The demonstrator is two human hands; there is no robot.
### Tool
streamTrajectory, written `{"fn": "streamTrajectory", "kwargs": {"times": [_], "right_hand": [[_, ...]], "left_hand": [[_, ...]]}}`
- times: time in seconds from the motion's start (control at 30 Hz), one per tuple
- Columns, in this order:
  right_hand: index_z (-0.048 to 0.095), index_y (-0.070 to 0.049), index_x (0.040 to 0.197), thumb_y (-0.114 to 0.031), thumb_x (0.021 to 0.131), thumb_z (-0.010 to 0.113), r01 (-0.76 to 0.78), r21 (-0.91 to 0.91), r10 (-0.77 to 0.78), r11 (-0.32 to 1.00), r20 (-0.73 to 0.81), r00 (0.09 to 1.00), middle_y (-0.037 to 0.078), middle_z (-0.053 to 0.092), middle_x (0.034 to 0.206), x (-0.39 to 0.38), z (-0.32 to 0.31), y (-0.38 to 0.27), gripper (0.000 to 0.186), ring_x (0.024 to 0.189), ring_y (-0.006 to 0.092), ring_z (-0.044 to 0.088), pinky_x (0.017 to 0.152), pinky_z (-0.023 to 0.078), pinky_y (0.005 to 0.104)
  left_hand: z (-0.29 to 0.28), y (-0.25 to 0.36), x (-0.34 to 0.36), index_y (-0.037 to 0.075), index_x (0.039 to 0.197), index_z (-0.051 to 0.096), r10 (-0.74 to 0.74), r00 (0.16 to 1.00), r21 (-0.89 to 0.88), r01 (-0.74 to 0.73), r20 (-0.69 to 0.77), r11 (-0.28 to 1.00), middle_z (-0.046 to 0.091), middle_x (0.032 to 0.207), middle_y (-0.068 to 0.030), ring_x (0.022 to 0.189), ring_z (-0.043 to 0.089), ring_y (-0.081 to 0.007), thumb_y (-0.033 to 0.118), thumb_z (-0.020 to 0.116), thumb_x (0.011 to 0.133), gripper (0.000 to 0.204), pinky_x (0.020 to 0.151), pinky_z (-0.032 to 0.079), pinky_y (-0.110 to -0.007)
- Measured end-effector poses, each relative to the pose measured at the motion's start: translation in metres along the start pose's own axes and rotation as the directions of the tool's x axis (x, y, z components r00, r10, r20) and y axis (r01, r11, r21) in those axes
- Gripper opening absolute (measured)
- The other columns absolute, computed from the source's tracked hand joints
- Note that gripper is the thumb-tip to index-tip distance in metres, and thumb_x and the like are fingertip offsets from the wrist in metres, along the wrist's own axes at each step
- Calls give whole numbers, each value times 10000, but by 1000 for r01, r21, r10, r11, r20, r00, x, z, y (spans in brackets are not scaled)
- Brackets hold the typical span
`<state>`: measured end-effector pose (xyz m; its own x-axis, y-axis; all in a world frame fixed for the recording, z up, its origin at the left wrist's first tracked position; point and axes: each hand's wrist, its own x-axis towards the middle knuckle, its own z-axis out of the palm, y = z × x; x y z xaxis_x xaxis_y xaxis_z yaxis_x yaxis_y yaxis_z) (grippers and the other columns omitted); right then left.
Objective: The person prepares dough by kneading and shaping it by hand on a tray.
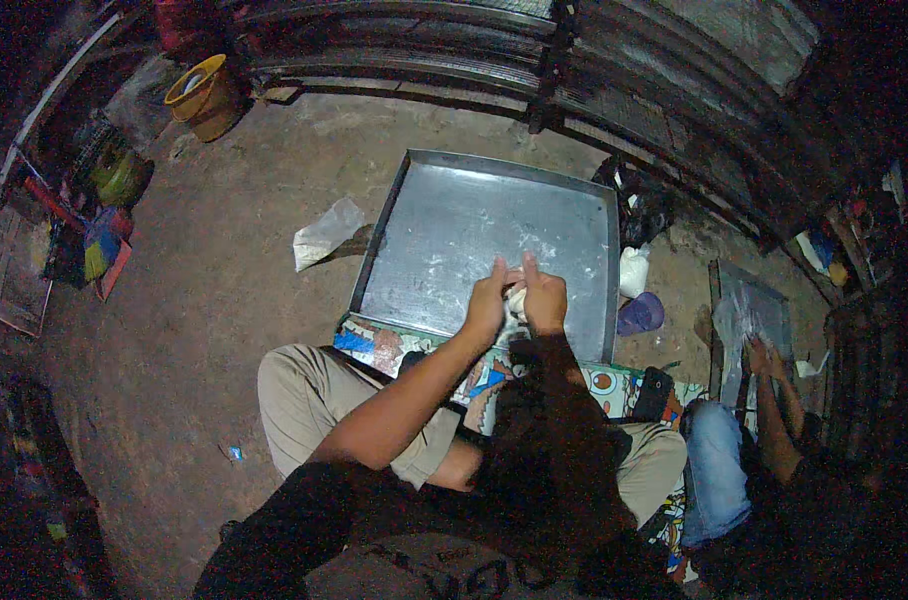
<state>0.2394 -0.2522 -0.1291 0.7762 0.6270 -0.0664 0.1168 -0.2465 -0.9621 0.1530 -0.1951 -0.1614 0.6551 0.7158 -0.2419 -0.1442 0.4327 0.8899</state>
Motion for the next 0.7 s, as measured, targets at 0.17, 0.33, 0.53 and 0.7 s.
{"fn": "streamTrajectory", "kwargs": {"times": [0.17, 0.33, 0.53, 0.7], "right_hand": [[732, -30, 709, -608, 969, 402, -133, -135, 173, 982, 358, 917, 125, 681, 660, 14, -8, 24, 715, 628, 256, 659, 691, 501, 380], [748, -33, 883, -642, 974, 318, -341, -99, 355, 935, 309, 882, 162, 695, 798, 24, -9, 42, 751, 711, 272, 674, 701, 548, 391], [586, -24, 1214, -676, 957, 358, -515, 445, 401, 733, 329, 855, 106, 669, 952, 25, -8, 57, 737, 751, 205, 670, 599, 551, 328], [598, -36, 1128, -595, 948, 494, -507, 626, 230, 592, 472, 851, 67, 668, 934, 26, -5, 73, 596, 793, 200, 656, 686, 537, 361]], "left_hand": [[-11, 23, 9, -4, 925, 692, 19, 988, -178, -46, -153, 983, 664, 816, -85, 675, 615, -167, 407, 555, 977, 437, 612, 490, -317], [-35, 31, 18, 45, 777, 604, -12, 999, 137, 7, 35, 991, 615, 728, -33, 634, 553, -119, 200, 674, 890, 204, 622, 462, -284], [-18, 16, 11, 22, 856, 581, 367, 894, 515, -449, 259, 730, 609, 814, -95, 775, 588, -238, 202, 668, 847, 200, 712, 462, -354], [-4, 35, -3, 38, 936, 599, 504, 688, 773, -631, 522, 62, 580, 939, -138, 963, 539, -333, 181, 659, 819, 194, 829, 419, -439]]}}
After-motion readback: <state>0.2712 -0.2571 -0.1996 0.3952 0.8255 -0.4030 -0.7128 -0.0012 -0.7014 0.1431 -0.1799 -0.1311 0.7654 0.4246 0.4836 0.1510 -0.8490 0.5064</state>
